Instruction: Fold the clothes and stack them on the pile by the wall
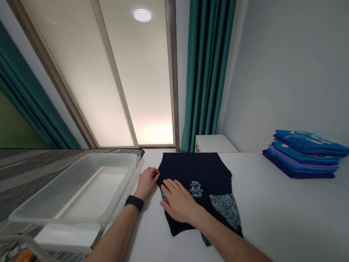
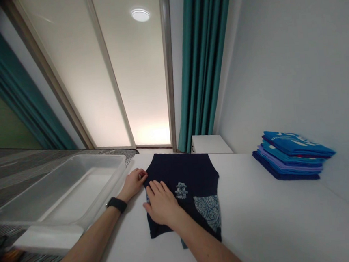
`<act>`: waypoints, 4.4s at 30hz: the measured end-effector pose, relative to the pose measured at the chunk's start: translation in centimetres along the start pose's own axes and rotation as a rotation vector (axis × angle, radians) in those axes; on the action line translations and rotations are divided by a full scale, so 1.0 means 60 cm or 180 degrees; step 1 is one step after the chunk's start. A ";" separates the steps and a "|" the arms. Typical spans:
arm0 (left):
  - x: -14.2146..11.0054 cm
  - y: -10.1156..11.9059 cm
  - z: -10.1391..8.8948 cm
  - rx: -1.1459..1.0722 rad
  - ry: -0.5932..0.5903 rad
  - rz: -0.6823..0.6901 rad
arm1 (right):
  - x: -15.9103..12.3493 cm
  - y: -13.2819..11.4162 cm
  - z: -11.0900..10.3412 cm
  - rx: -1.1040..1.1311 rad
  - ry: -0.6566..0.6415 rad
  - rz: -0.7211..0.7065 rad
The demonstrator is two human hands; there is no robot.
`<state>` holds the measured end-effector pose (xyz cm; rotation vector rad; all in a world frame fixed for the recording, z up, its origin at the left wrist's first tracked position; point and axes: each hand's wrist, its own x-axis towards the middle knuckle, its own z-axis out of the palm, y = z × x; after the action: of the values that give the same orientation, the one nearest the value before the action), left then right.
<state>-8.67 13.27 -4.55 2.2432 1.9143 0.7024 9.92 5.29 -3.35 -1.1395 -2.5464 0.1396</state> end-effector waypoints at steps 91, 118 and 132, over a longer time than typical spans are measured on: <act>-0.116 0.134 -0.030 0.0487 -0.0764 0.1642 | -0.103 0.216 -0.067 -0.0809 0.0145 0.1300; -0.109 0.128 -0.024 0.0385 -0.0705 0.1680 | -0.101 0.201 -0.069 -0.0333 0.0033 0.0902; -0.109 0.132 -0.029 0.0426 -0.0793 0.1668 | -0.092 0.215 -0.063 -0.0130 0.0121 0.0833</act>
<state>-2.86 5.10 -1.87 2.7929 1.3032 0.3196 23.74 9.73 -4.25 -1.4733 -2.3676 0.1291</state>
